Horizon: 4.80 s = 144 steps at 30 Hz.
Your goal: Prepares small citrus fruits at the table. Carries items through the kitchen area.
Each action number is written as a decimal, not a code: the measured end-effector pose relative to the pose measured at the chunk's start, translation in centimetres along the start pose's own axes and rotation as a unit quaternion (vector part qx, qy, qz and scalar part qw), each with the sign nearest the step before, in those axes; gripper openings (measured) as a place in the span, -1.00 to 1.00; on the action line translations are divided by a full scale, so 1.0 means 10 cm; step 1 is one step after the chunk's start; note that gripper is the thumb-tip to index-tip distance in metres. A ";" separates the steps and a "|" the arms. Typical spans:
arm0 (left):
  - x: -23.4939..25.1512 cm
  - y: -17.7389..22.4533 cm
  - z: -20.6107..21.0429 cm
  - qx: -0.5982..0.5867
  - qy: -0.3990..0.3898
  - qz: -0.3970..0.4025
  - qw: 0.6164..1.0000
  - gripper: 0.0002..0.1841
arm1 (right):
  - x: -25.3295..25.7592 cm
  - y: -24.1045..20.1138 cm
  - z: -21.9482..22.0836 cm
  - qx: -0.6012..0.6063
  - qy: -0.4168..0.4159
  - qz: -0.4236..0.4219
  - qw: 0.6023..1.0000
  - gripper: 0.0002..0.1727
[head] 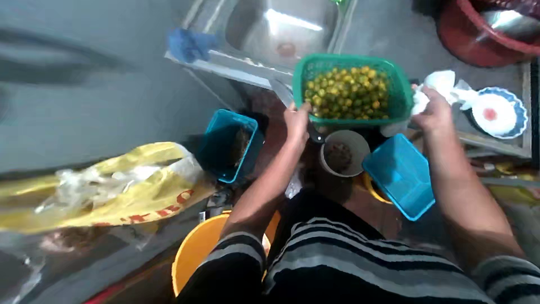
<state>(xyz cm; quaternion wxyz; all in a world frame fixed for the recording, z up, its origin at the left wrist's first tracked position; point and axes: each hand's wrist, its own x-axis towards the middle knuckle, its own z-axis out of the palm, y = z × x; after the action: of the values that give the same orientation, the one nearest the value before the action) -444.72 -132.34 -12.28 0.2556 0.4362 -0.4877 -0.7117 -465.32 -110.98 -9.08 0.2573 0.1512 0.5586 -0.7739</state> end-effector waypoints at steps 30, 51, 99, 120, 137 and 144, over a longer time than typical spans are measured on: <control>-0.66 -1.36 0.57 0.055 -0.150 -0.337 0.928 -0.69 | -0.29 1.14 -0.80 0.126 -0.173 0.202 0.956 -0.60; -0.49 -2.32 1.36 0.188 0.024 -0.219 0.957 -0.67 | 0.38 1.84 -1.77 -0.282 -0.113 0.245 0.921 -0.42; -0.71 -2.03 1.14 0.116 -0.091 -0.296 0.944 -0.65 | 0.59 1.65 -1.51 -0.541 -0.091 -0.062 0.834 -0.53; -1.58 -1.63 -1.40 0.010 0.338 -0.134 0.932 -0.67 | -0.51 1.70 0.32 0.012 -0.248 0.274 0.929 -0.46; -0.64 0.12 -4.38 -0.006 0.576 0.088 0.813 -0.47 | -3.36 3.44 4.34 -0.042 -0.615 0.188 0.765 -0.64; -0.87 -0.16 -4.67 -0.080 0.605 0.041 0.791 -0.66 | -3.45 4.94 4.44 -0.515 -0.723 -0.297 0.353 -0.52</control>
<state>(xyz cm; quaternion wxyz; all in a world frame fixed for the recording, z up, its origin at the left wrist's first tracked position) -399.78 -146.86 -17.21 0.5611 0.7352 -0.1921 -0.3283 -406.62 -156.95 -15.26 0.3427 -0.8040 0.4547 -0.1716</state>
